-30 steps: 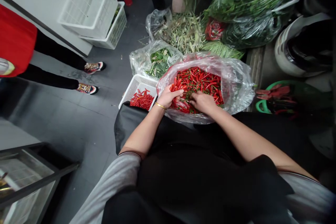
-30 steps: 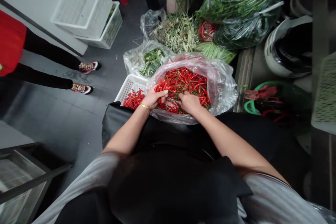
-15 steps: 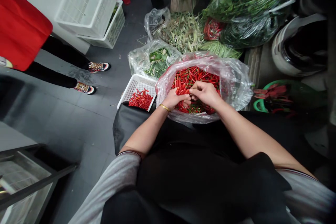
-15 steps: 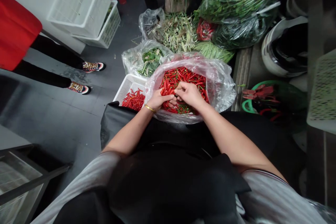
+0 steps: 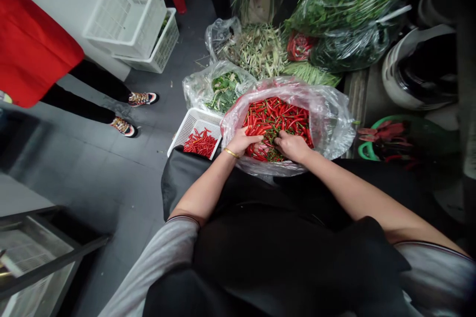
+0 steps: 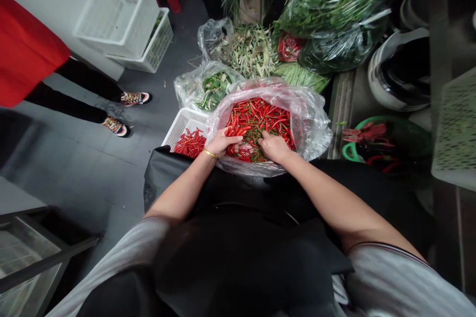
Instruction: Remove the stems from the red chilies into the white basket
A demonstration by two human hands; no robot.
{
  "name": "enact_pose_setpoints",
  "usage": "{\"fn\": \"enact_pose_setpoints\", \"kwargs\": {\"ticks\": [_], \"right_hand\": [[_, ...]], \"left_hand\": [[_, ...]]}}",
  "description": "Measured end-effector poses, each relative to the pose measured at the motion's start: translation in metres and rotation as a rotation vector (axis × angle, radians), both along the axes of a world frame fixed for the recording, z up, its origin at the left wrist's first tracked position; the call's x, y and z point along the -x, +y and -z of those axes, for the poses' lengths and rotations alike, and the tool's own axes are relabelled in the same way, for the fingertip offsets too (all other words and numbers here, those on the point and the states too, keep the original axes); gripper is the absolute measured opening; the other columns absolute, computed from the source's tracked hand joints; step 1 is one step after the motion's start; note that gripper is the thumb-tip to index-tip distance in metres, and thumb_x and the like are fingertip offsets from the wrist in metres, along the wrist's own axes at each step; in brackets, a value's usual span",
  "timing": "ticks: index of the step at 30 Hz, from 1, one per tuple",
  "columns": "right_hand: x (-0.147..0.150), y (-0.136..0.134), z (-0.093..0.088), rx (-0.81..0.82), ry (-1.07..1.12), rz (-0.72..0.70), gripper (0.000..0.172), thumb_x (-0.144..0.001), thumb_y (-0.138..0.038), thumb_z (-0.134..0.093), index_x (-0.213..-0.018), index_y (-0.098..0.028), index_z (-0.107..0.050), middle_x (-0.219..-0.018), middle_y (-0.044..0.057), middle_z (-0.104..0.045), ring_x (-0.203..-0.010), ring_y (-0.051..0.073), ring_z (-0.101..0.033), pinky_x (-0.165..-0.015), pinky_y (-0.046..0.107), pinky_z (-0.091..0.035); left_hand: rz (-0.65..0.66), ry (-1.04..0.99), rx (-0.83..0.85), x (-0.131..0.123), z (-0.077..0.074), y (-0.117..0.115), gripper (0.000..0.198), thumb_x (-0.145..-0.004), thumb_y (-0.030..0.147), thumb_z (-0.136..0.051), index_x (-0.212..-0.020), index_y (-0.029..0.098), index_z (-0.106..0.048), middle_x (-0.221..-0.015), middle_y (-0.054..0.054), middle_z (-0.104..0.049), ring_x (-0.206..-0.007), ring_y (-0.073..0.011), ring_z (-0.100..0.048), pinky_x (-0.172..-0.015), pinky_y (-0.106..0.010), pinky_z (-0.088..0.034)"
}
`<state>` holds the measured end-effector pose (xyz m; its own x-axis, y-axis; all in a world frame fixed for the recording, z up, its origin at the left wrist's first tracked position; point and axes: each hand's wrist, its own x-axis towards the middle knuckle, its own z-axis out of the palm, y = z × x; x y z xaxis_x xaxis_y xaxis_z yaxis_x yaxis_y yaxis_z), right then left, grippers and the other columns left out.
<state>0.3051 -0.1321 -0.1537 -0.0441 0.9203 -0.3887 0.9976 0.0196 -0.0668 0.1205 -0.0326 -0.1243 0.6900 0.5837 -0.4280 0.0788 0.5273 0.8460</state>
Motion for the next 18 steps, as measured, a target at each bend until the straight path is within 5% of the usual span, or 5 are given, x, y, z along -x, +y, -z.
{"fn": "enact_pose_setpoints", "kwargs": {"ticks": [5,11,14,18], "right_hand": [[-0.012,0.003,-0.011,-0.084,0.553,0.272,0.018,-0.085,-0.032,-0.052,-0.079,-0.016,-0.058,-0.076,0.004,-0.063,-0.066,0.015,-0.059,-0.062,0.025,-0.042],[0.007,-0.005,-0.013,-0.09,1.342,0.652,0.04,-0.071,-0.055,-0.066,-0.075,-0.017,-0.055,-0.05,-0.003,-0.057,-0.042,0.011,-0.051,-0.045,0.023,-0.042],[0.018,-0.004,-0.014,-0.08,1.439,0.712,0.041,-0.067,-0.055,-0.069,-0.073,-0.017,-0.055,-0.051,-0.002,-0.059,-0.042,0.011,-0.053,-0.044,0.024,-0.044],[0.027,0.001,-0.022,-0.045,1.243,0.592,0.031,-0.08,-0.046,-0.058,-0.07,-0.017,-0.054,-0.047,-0.004,-0.055,-0.042,0.011,-0.052,-0.044,0.022,-0.041]], "left_hand": [[-0.061,-0.036,0.102,0.0,0.004,0.001,0.045,-0.057,0.029,-0.084,-0.085,0.012,-0.053,-0.068,-0.002,-0.067,-0.05,-0.0091,-0.059,-0.046,-0.02,-0.044],[-0.094,0.022,0.179,-0.011,0.009,-0.006,0.044,-0.06,0.029,-0.083,-0.091,0.011,-0.057,-0.076,-0.006,-0.069,-0.052,-0.0115,-0.062,-0.048,-0.023,-0.048],[-0.037,0.061,0.119,-0.012,0.01,-0.008,0.041,-0.059,0.032,-0.082,-0.084,0.012,-0.056,-0.064,-0.002,-0.065,-0.048,-0.0114,-0.059,-0.048,-0.024,-0.048],[-0.011,0.217,-0.239,-0.009,0.007,-0.007,0.031,-0.065,0.03,-0.075,-0.082,0.016,-0.054,-0.058,0.003,-0.06,-0.047,-0.0099,-0.053,-0.05,-0.023,-0.045]]}}
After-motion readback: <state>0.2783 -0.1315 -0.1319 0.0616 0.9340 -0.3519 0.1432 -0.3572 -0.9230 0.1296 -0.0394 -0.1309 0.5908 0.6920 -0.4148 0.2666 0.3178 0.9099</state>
